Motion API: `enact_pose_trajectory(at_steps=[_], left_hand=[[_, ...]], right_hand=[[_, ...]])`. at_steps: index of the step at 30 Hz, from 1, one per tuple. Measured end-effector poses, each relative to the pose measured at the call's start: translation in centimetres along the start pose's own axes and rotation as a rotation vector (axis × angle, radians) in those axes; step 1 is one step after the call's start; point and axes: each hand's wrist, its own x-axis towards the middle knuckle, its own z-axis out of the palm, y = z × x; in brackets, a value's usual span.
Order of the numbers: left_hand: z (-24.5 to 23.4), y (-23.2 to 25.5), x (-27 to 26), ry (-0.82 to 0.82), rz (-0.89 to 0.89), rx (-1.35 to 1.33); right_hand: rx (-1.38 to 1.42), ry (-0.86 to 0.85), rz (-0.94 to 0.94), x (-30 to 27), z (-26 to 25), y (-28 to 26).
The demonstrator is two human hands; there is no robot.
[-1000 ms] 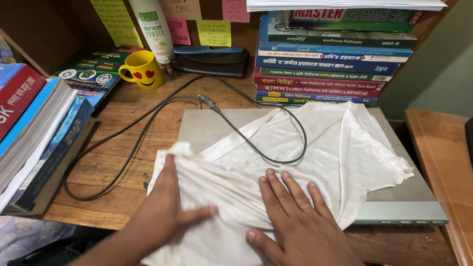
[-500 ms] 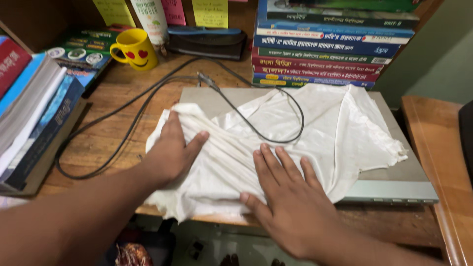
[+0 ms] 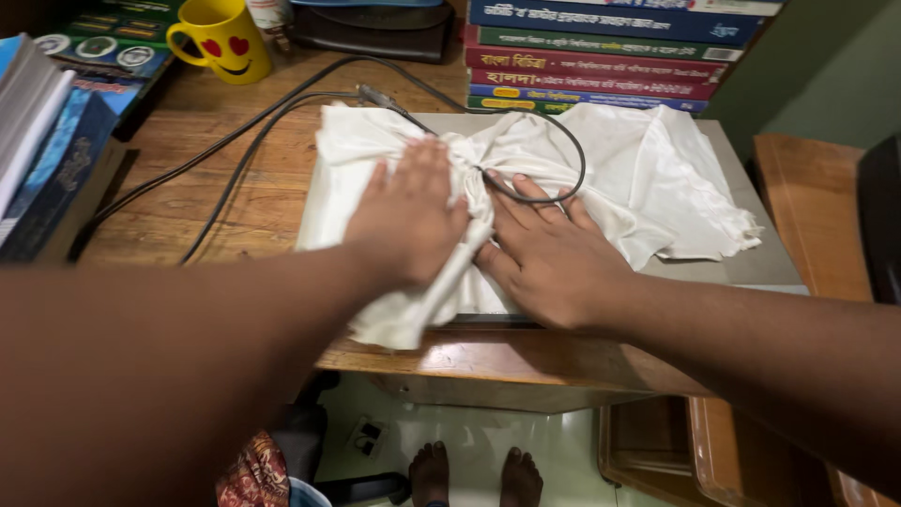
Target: The person wipes the exterior of a silver electronic device with a white cloth, cleaning the top surface and the rear panel.
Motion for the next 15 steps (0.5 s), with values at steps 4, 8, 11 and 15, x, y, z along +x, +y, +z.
enact_pose_trajectory(at_steps=[4,8,11,15], left_hand=[[0.9,3.0,-1.0,0.025,0.063,-0.011],[1.0,5.2,-3.3,0.018,0.192,-0.023],[0.0,5.9,-5.5,-0.050,0.304,-0.141],[-2.2,5.2,-7.7,-0.071,0.153,-0.200]], right_hand=[[-0.041,0.039,0.009,-1.7,0.9,2.0],[0.047,0.161,-0.051,-5.3,1.5,3.8],[0.399,0.255,0.086,-7.2,1.1,4.7],[0.381,0.390,0.310,-6.5,0.0,5.7]])
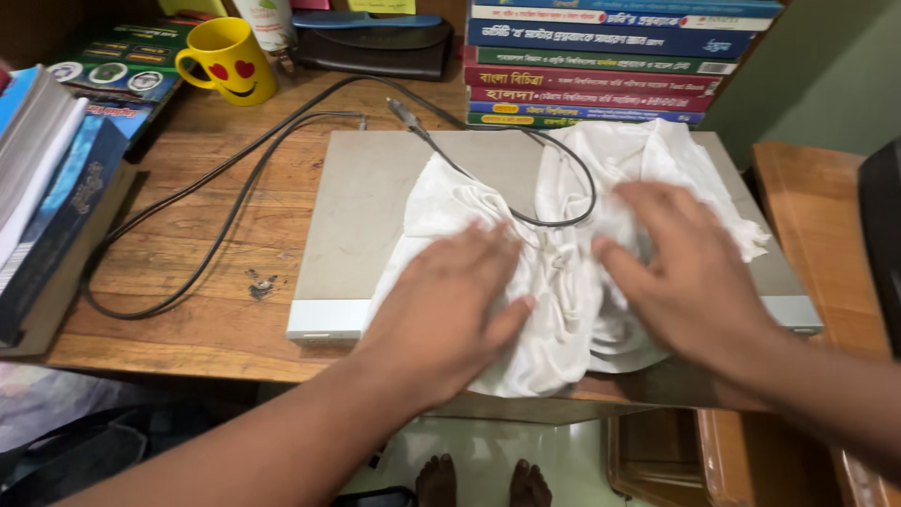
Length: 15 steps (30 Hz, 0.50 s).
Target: The person wipes the exterior of a silver electronic device with a white cloth, cleaning the top surface and the rear panel.
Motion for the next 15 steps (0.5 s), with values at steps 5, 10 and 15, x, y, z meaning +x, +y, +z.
enact_pose_trajectory(at_steps=[5,10,15], left_hand=[[-0.6,-2.1,0.2,0.020,-0.169,0.121],[-1.3,-4.8,0.9,-0.018,-0.304,0.172],[-2.4,-6.5,-0.1,-0.016,-0.379,0.172]], right_hand=[[-0.327,-0.128,0.043,4.9,1.6,-0.2],[-0.381,-0.162,-0.028,4.8,3.4,-3.0],[-0.408,-0.190,-0.126,3.7,3.5,-5.1]])
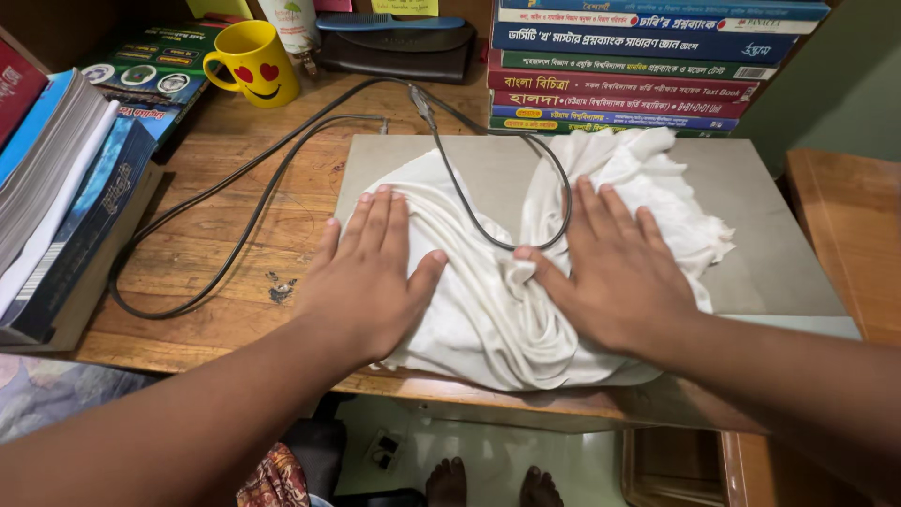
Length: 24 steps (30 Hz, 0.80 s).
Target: The person wipes the exterior of a silver electronic device with a white cloth, cleaning the top surface and the rear panel.
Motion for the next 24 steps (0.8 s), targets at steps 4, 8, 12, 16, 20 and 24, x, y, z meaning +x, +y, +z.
enact_pose_trajectory(at_steps=[4,8,12,16,20,24], left_hand=[[0.5,-0.1,-0.3,0.029,0.004,0.035],[1.5,0.6,-1.2,0.085,0.074,0.047],[2.5,2.5,-2.2,0.157,0.141,0.056],[3.0,4.6,-2.3,0.180,0.191,0.009],[3.2,6.5,-1.8,0.192,0.246,-0.006],[3.0,8.4,-0.5,0.159,0.253,0.000]], right_hand=[[-0.021,0.039,-0.061,-1.5,0.2,-1.2],[0.000,0.051,-0.110,-3.0,0.2,-1.6],[-0.046,-0.005,-0.085,-4.2,0.5,-1.2],[-0.038,0.085,-0.130,-5.6,0.9,0.2],[-0.017,0.062,-0.038,-6.4,0.8,2.6],[0.016,0.003,0.113,-6.1,0.4,5.5]])
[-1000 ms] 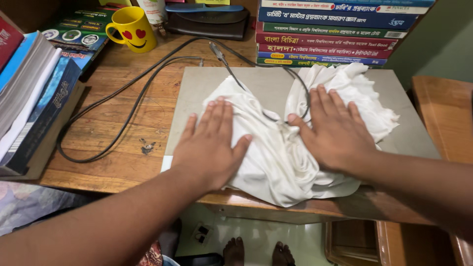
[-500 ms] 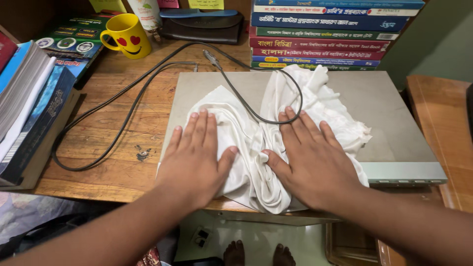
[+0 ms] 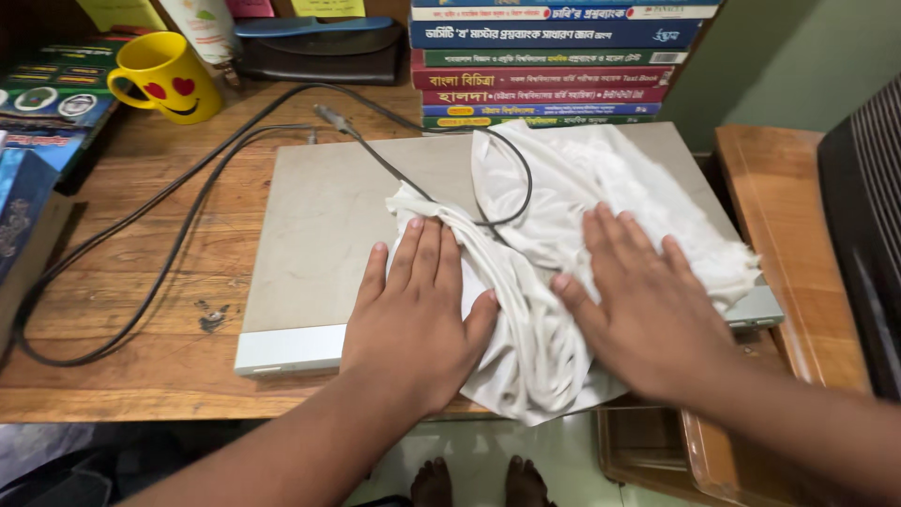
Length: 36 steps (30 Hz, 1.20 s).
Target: The person wipes the exterior of a silver electronic device with a white cloth, cleaning the top surface and the rear panel.
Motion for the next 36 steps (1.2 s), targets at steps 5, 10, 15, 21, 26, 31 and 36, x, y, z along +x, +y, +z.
enact_pose_trajectory(at_steps=[5,10,15,21,26,31,36], left_hand=[[-0.5,0.3,2.5,-0.154,-0.055,0.002],[-0.7,-1.0,5.2,-0.169,-0.095,0.027],[-1.2,-2.7,5.9,-0.181,-0.126,0.071],[-1.7,-3.7,5.1,-0.150,-0.191,0.017],[-1.8,-5.3,3.6,-0.123,-0.207,0.018],[-2.6,-6.3,2.1,-0.142,-0.223,-0.015],[-3.6,-7.0,0.2,0.031,-0.329,-0.153]], right_hand=[[0.014,-0.026,0.097,2.7,-0.5,2.3],[0.024,-0.052,0.156,5.0,-0.7,2.2],[0.021,-0.041,0.138,5.9,-0.6,1.6],[0.010,-0.042,0.101,7.0,-0.5,0.3],[0.006,-0.038,0.038,7.0,0.1,-2.0],[0.119,-0.047,-0.008,7.2,-0.7,-2.6],[0.301,0.164,-0.101,6.9,-1.5,-1.7]])
